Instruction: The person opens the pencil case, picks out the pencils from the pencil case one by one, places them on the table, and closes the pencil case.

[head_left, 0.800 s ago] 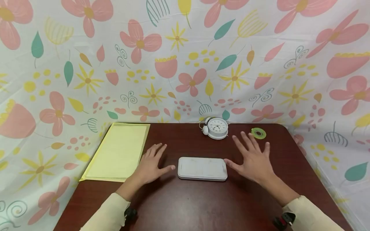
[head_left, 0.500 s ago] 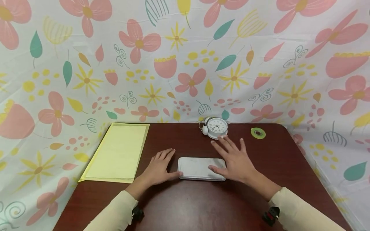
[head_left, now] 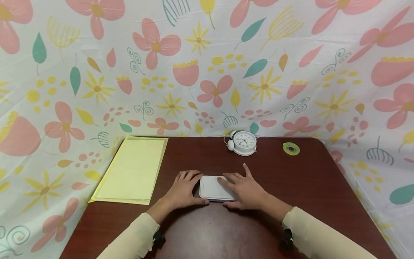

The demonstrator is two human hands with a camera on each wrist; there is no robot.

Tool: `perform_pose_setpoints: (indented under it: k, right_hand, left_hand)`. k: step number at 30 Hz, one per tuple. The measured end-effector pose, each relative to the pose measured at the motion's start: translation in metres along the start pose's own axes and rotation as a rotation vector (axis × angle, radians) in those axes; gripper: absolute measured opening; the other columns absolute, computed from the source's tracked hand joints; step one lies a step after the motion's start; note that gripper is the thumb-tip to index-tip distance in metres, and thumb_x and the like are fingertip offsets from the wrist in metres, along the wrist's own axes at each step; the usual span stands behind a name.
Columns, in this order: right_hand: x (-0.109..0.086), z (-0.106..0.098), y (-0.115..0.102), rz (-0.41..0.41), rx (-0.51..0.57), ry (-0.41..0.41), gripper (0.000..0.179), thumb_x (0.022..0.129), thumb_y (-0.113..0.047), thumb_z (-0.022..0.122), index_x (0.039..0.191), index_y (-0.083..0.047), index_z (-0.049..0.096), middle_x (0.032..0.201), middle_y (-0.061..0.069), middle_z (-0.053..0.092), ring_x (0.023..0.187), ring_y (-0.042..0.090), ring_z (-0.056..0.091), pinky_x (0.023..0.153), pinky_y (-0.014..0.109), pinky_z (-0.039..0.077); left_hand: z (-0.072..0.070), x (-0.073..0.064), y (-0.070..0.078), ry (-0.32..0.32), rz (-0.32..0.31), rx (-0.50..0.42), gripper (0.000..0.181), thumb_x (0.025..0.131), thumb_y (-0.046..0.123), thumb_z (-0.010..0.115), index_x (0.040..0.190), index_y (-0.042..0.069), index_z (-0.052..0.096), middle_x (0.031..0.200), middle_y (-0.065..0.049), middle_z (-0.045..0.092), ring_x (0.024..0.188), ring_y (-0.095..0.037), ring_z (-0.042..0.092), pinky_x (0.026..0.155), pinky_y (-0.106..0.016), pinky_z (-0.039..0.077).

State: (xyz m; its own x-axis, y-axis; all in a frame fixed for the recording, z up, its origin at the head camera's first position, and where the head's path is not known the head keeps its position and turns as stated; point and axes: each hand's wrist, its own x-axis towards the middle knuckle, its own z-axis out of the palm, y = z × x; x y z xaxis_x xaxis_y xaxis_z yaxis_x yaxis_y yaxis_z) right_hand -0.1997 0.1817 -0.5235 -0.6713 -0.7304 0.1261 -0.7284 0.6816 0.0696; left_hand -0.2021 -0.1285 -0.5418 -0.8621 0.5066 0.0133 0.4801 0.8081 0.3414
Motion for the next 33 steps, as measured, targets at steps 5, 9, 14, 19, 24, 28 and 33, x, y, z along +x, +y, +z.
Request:
perform_pose_setpoints:
  k: [5,9,14,19,24,28,33]
  right_hand:
    - [0.006,-0.001,-0.004,-0.010,-0.057,-0.012,0.087,0.093,-0.070,0.077,0.164,-0.025,0.056,0.157,0.010,0.063,0.136,0.028,0.067,0.120,0.086,0.032]
    - [0.011,-0.007,-0.005,-0.023,-0.102,-0.017,0.087,0.089,-0.071,0.080,0.160,-0.023,0.061,0.153,0.012,0.066,0.131,0.029,0.070,0.119,0.085,0.034]
    - [0.015,-0.011,-0.003,-0.043,-0.144,-0.042,0.088,0.088,-0.074,0.079,0.158,-0.024,0.064,0.149,0.011,0.068,0.126,0.028,0.073,0.121,0.083,0.034]
    - [0.020,-0.010,0.000,-0.076,-0.161,-0.033,0.088,0.086,-0.076,0.079,0.155,-0.023,0.066,0.143,0.010,0.070,0.119,0.027,0.075,0.120,0.082,0.036]
    - [0.020,-0.012,0.000,-0.090,-0.148,-0.038,0.088,0.085,-0.076,0.080,0.154,-0.022,0.068,0.140,0.011,0.070,0.117,0.028,0.076,0.121,0.081,0.037]
    - [0.021,-0.012,0.000,-0.104,-0.139,-0.039,0.088,0.086,-0.076,0.080,0.154,-0.021,0.068,0.139,0.011,0.071,0.115,0.029,0.077,0.121,0.081,0.037]
    - [0.022,-0.013,0.002,-0.110,-0.138,-0.032,0.088,0.085,-0.076,0.080,0.153,-0.021,0.069,0.138,0.011,0.072,0.114,0.029,0.077,0.121,0.080,0.038]
  left_hand:
    - [0.000,0.003,0.001,0.021,0.026,0.008,0.098,0.089,0.074,0.081,0.162,0.013,0.056,0.170,-0.002,0.042,0.155,-0.038,0.040,0.131,-0.070,0.029]
    - [0.000,0.007,0.001,0.047,0.044,0.027,0.092,0.089,0.069,0.084,0.157,0.011,0.060,0.170,-0.004,0.041,0.152,-0.039,0.040,0.129,-0.071,0.032]
    - [-0.002,0.008,0.002,0.045,0.048,0.022,0.090,0.088,0.066,0.087,0.155,0.011,0.062,0.170,-0.005,0.038,0.153,-0.041,0.038,0.128,-0.072,0.033]
    - [-0.001,0.008,0.001,0.041,0.046,0.020,0.090,0.088,0.065,0.088,0.155,0.011,0.062,0.169,-0.008,0.037,0.154,-0.044,0.036,0.128,-0.072,0.033]
    - [0.000,0.007,0.002,0.052,0.053,0.004,0.089,0.087,0.064,0.089,0.153,0.010,0.064,0.167,-0.010,0.038,0.153,-0.045,0.036,0.126,-0.071,0.035]
    - [-0.001,0.005,0.003,0.055,0.044,-0.006,0.088,0.085,0.063,0.090,0.151,0.010,0.065,0.166,-0.011,0.039,0.151,-0.047,0.037,0.124,-0.072,0.037]
    - [-0.002,0.004,0.007,0.032,-0.013,0.003,0.091,0.086,0.065,0.090,0.155,0.012,0.063,0.168,-0.011,0.037,0.154,-0.048,0.035,0.126,-0.070,0.035]
